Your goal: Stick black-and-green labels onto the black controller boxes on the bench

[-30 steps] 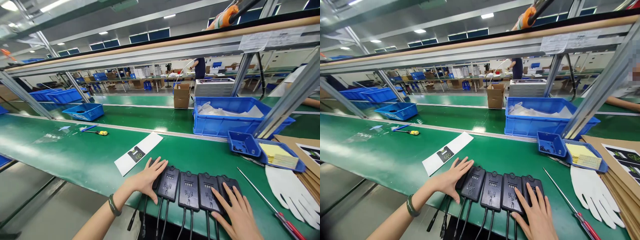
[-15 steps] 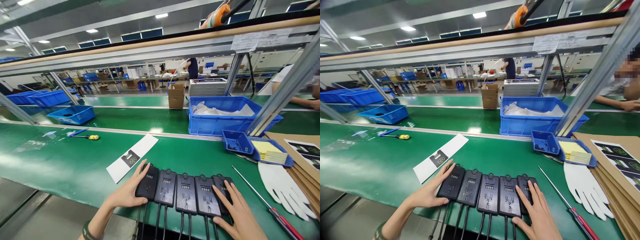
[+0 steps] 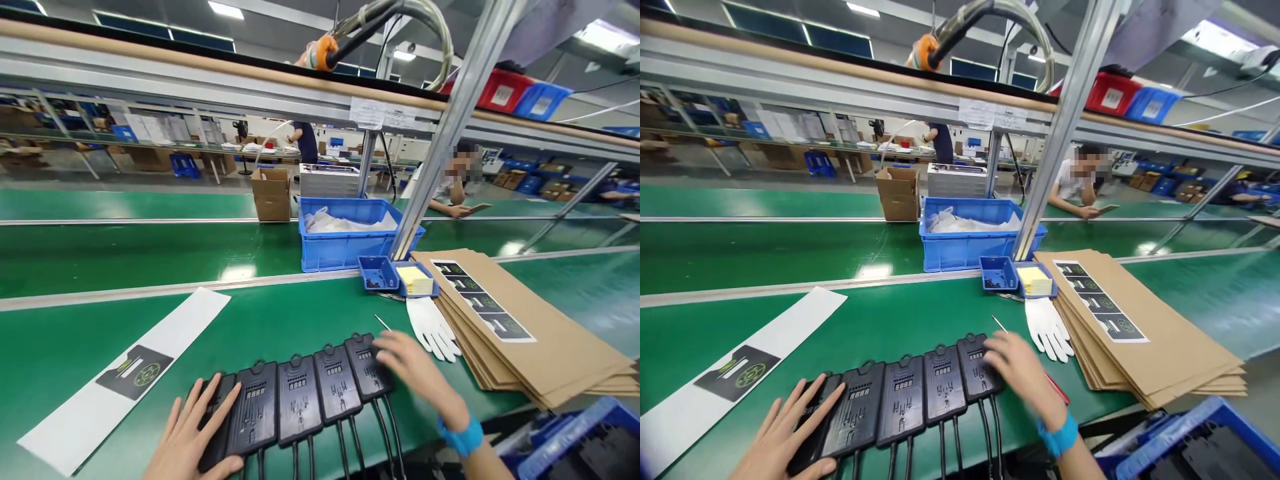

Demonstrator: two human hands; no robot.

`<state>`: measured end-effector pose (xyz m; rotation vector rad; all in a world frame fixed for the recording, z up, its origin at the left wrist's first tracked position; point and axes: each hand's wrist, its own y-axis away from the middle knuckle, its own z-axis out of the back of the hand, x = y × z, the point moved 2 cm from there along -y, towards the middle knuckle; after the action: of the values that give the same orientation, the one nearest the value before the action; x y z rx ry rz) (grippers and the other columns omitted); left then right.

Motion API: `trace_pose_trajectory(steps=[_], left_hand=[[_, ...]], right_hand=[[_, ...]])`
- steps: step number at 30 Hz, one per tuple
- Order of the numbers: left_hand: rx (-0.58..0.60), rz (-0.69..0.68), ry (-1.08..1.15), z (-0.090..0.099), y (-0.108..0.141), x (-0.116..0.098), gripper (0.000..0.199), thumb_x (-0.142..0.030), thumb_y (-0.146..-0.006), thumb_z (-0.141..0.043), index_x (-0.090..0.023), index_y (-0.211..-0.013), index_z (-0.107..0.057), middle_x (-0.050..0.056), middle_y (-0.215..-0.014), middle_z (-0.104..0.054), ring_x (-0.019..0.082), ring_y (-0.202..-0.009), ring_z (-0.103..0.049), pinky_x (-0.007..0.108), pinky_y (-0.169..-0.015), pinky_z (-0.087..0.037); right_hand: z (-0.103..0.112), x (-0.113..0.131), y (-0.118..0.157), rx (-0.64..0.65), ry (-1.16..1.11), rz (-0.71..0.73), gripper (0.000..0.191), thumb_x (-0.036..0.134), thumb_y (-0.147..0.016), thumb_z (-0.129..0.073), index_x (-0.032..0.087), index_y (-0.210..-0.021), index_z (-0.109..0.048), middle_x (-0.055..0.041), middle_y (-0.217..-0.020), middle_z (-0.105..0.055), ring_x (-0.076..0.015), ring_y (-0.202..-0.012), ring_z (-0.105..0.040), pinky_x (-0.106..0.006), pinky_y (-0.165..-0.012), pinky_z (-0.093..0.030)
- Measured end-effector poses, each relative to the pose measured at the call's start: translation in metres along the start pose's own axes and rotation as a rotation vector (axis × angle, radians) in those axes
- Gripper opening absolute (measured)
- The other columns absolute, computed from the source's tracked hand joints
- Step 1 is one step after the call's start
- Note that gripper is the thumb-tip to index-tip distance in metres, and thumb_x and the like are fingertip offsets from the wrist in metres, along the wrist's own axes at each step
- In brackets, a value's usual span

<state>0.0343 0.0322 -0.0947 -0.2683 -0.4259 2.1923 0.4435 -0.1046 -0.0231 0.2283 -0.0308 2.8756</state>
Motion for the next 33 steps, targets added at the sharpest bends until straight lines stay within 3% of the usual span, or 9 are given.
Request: trace_pose_trajectory(steps=[4, 8, 13, 17, 23, 26, 29, 31, 33], left_hand=[[-0.004, 0.052, 0.004, 0.005, -0.002, -0.003, 0.070, -0.060, -0.090, -0.044, -0.034, -0.152, -0.023, 0.014, -0.155, -0.032, 0.045, -0.137, -0.036, 0.072, -0.100, -0.035], [0.045, 0.158, 0.161, 0.014, -0.005, -0.003, 0.081, -0.064, -0.080, -0.059, -0.037, -0.150, -0.028, 0.013, -0.157, -0.029, 0.047, -0.137, -0.033, 0.071, -0.100, -0.035], [-0.078, 0.573, 0.722, 0.019, -0.001, 0.000, 0.064, -0.060, -0.089, -0.048, -0.035, -0.146, -0.039, 0.005, -0.157, -0.032, 0.035, -0.142, -0.032, 0.056, -0.114, -0.028], [-0.303, 0.859, 1.199, 0.021, -0.001, -0.006, 0.069, -0.072, -0.087, -0.039, -0.029, -0.140, -0.047, 0.003, -0.152, -0.041, 0.030, -0.143, -0.031, 0.047, -0.121, -0.017], [-0.432, 0.952, 1.468, 0.031, -0.007, -0.014, 0.085, -0.082, -0.083, -0.030, -0.022, -0.142, -0.045, 0.010, -0.149, -0.045, 0.028, -0.143, -0.032, 0.044, -0.122, -0.018], [-0.425, 0.937, 1.454, 0.032, -0.009, -0.012, 0.085, -0.077, -0.088, -0.018, -0.018, -0.146, -0.038, 0.013, -0.149, -0.044, 0.026, -0.142, -0.034, 0.043, -0.121, -0.020], [-0.420, 0.912, 1.386, 0.031, -0.009, -0.007, 0.085, -0.071, -0.091, -0.003, -0.016, -0.147, -0.035, 0.016, -0.147, -0.046, 0.026, -0.138, -0.041, 0.045, -0.118, -0.028], [-0.404, 0.863, 1.307, 0.034, -0.008, -0.004, 0.080, -0.066, -0.094, -0.003, -0.018, -0.147, -0.037, 0.016, -0.145, -0.048, 0.027, -0.134, -0.046, 0.047, -0.113, -0.034], [-0.354, 0.776, 1.173, 0.038, -0.007, -0.006, 0.065, -0.063, -0.097, -0.022, -0.022, -0.142, -0.046, 0.015, -0.140, -0.052, 0.028, -0.128, -0.050, 0.049, -0.109, -0.037]], right_hand=[[0.022, -0.068, -0.021, -0.138, 0.104, -0.339, 0.039, 0.019, -0.091, -0.045, 0.000, -0.118, -0.065, -0.0298, -0.103, -0.067, -0.0364, -0.096, -0.066, -0.049, -0.086, -0.048], [0.027, -0.080, -0.022, -0.151, 0.086, -0.348, 0.039, 0.018, -0.087, -0.041, 0.007, -0.113, -0.068, -0.0179, -0.085, -0.071, -0.0286, -0.078, -0.069, -0.036, -0.071, -0.051], [-0.011, 0.000, -0.005, -0.130, 0.010, -0.054, 0.047, 0.037, -0.092, -0.038, 0.016, -0.127, -0.063, -0.0155, -0.124, -0.064, -0.0290, -0.115, -0.060, -0.037, -0.093, -0.050], [-0.060, 0.076, 0.003, -0.134, 0.027, 0.127, 0.081, 0.060, -0.089, -0.046, 0.007, -0.149, -0.035, -0.0242, -0.157, -0.024, -0.0433, -0.145, -0.014, -0.061, -0.112, -0.026], [-0.071, 0.175, -0.005, 0.044, -0.137, 0.439, 0.091, 0.057, -0.086, -0.057, 0.009, -0.154, -0.020, -0.0229, -0.159, 0.001, -0.0421, -0.145, 0.004, -0.064, -0.114, -0.018], [-0.071, 0.233, 0.000, 0.194, -0.235, 0.657, 0.077, 0.035, -0.089, -0.058, 0.008, -0.153, -0.023, -0.0244, -0.158, -0.006, -0.0404, -0.145, -0.003, -0.061, -0.116, -0.019], [-0.080, 0.274, 0.024, 0.397, -0.437, 0.983, 0.055, 0.018, -0.093, -0.047, 0.015, -0.147, -0.041, -0.0172, -0.152, -0.038, -0.0288, -0.141, -0.033, -0.044, -0.117, -0.027], [-0.082, 0.278, 0.041, 0.508, -0.624, 1.092, 0.045, 0.019, -0.096, -0.043, 0.025, -0.139, -0.051, -0.0064, -0.138, -0.059, -0.0183, -0.128, -0.053, -0.030, -0.112, -0.035], [-0.076, 0.263, 0.051, 0.558, -0.770, 1.022, 0.039, 0.027, -0.096, -0.046, 0.029, -0.133, -0.058, -0.0021, -0.127, -0.067, -0.0154, -0.114, -0.063, -0.023, -0.104, -0.042]])
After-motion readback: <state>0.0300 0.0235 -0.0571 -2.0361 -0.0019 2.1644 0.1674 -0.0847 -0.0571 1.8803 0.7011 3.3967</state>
